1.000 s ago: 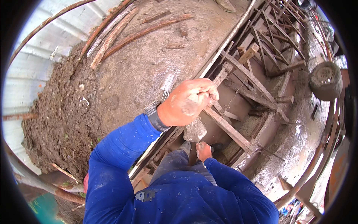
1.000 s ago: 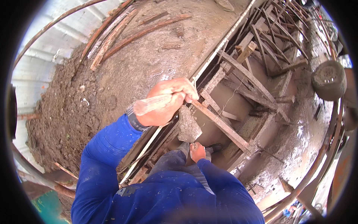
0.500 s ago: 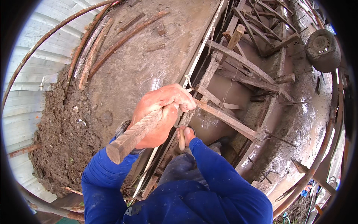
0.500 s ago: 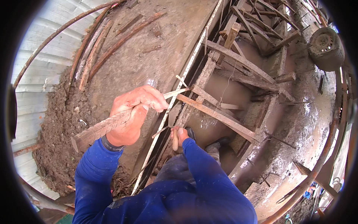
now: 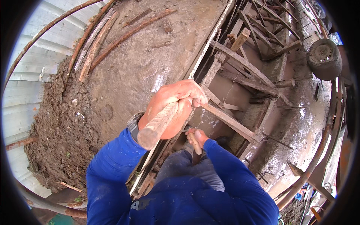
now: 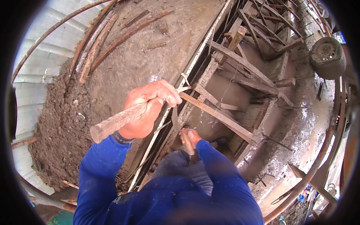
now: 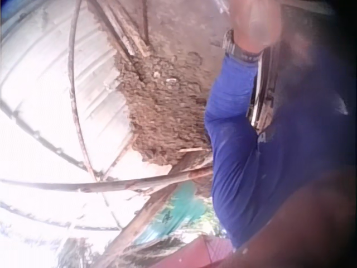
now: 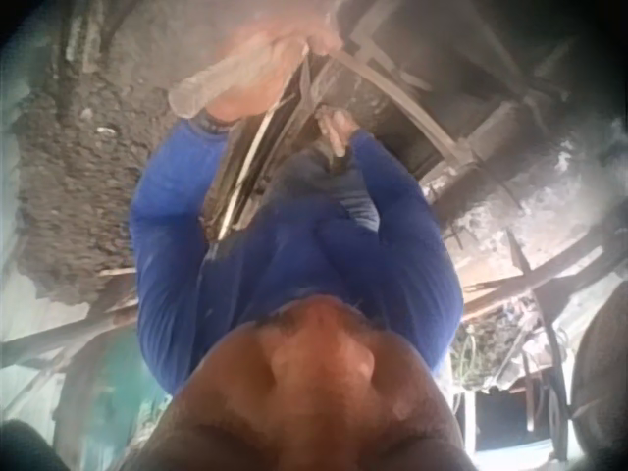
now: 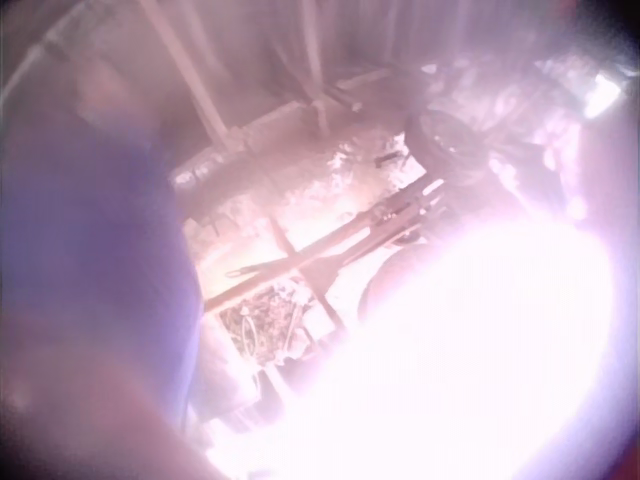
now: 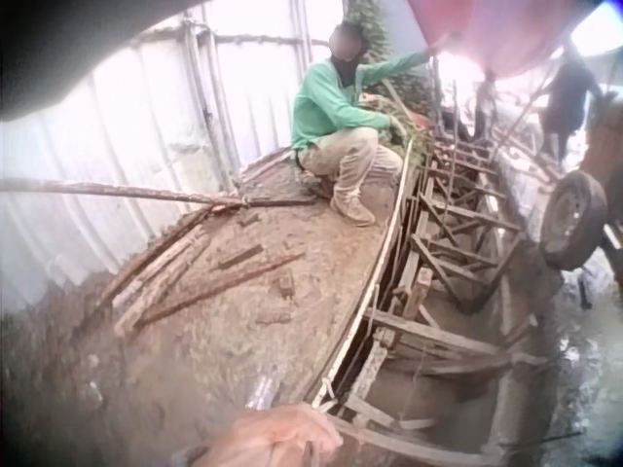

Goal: The person uses a trowel and a long metal bar to spread and level wet concrete within a wooden formwork. The person repeatedly scrapes and smooths the surface, moving the bar across the form to distribute the material evenly.

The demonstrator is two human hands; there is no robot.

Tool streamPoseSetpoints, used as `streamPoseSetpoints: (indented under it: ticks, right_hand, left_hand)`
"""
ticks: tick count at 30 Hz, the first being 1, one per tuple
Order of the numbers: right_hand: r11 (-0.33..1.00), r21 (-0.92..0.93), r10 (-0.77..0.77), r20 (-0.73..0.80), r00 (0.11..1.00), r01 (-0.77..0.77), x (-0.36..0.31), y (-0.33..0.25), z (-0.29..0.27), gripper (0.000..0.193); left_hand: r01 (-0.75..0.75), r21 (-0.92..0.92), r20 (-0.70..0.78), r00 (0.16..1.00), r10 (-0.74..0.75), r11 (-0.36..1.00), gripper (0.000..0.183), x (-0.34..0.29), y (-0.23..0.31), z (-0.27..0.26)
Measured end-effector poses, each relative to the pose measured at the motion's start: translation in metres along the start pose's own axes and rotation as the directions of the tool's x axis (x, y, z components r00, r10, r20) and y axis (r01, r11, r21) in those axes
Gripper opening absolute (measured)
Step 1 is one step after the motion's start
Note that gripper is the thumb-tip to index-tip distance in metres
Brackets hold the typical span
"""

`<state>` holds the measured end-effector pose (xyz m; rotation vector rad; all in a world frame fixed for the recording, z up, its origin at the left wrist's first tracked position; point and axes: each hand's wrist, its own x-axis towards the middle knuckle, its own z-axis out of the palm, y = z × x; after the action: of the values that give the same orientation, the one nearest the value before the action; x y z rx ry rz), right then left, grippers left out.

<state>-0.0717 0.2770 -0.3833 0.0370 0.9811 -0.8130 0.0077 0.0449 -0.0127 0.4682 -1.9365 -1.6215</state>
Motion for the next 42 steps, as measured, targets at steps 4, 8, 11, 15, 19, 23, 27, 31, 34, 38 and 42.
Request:
streamPoseSetpoints:
  ticks: [4, 8, 11, 15, 19, 23, 27, 31, 34, 38, 42]
  right_hand:
    - [0.918, -0.376, -0.091, 0.119, 0.989, 0.130, -0.092, -0.043, -0.072, 0.034]
    - [0.614, -0.790, 0.040, 0.033, 0.999, 0.002, -0.209, -0.121, -0.108, 0.034]
    - [0.130, -0.990, -0.202, 0.023, 0.979, 0.050, -0.329, -0.117, -0.162, 0.028]
    - [0.440, -0.778, -0.007, -0.502, 0.865, -0.448, -0.455, -0.102, -0.209, 0.029]
    - [0.181, -0.874, -0.173, -0.480, 0.860, -0.451, -0.518, -0.053, -0.281, 0.036]
    - [0.360, -0.735, -0.396, -0.678, 0.619, -0.574, -0.516, 0.038, -0.369, 0.042]
    - [0.684, -0.576, -0.324, -0.790, 0.521, -0.448, -0.457, 0.115, -0.441, 0.045]
    - [0.580, -0.572, -0.390, -0.820, 0.419, -0.580, -0.423, 0.130, -0.453, 0.050]
    - [0.551, -0.574, -0.341, -0.817, 0.465, -0.605, -0.410, 0.127, -0.479, 0.051]
    - [0.539, -0.596, -0.405, -0.803, 0.437, -0.595, -0.368, 0.129, -0.503, 0.042]
    - [0.504, -0.708, -0.422, -0.701, 0.575, -0.495, -0.287, 0.144, -0.528, 0.044]
  left_hand:
    - [-0.055, -0.140, -0.040, 0.998, 0.050, 0.989, 0.021, 0.008, -0.016, 0.013]
    - [-0.063, -0.045, -0.109, 0.992, 0.058, 0.997, 0.020, -0.007, -0.010, 0.001]
    - [-0.078, 0.057, -0.057, 0.995, 0.082, 0.995, 0.016, -0.002, -0.004, 0.006]
    - [-0.045, 0.131, -0.060, 0.997, 0.053, 0.990, 0.014, 0.001, -0.008, 0.016]
    - [-0.034, 0.205, -0.156, 0.985, 0.067, 0.978, 0.015, -0.009, -0.016, 0.001]
    - [0.052, 0.180, -0.319, 0.948, 0.008, 0.982, 0.016, -0.016, -0.019, -0.001]
    - [0.150, 0.286, -0.415, 0.910, -0.019, 0.946, 0.015, -0.023, -0.015, -0.007]
    - [0.247, 0.165, -0.515, 0.847, -0.130, 0.955, 0.016, -0.029, -0.004, 0.010]
    - [0.318, 0.248, -0.535, 0.832, -0.144, 0.915, 0.016, -0.030, 0.002, 0.024]
    - [0.409, 0.267, -0.544, 0.811, -0.214, 0.872, 0.015, -0.044, -0.008, 0.028]
    - [0.513, 0.331, -0.652, 0.731, -0.201, 0.792, 0.012, -0.007, 0.028, 0.083]
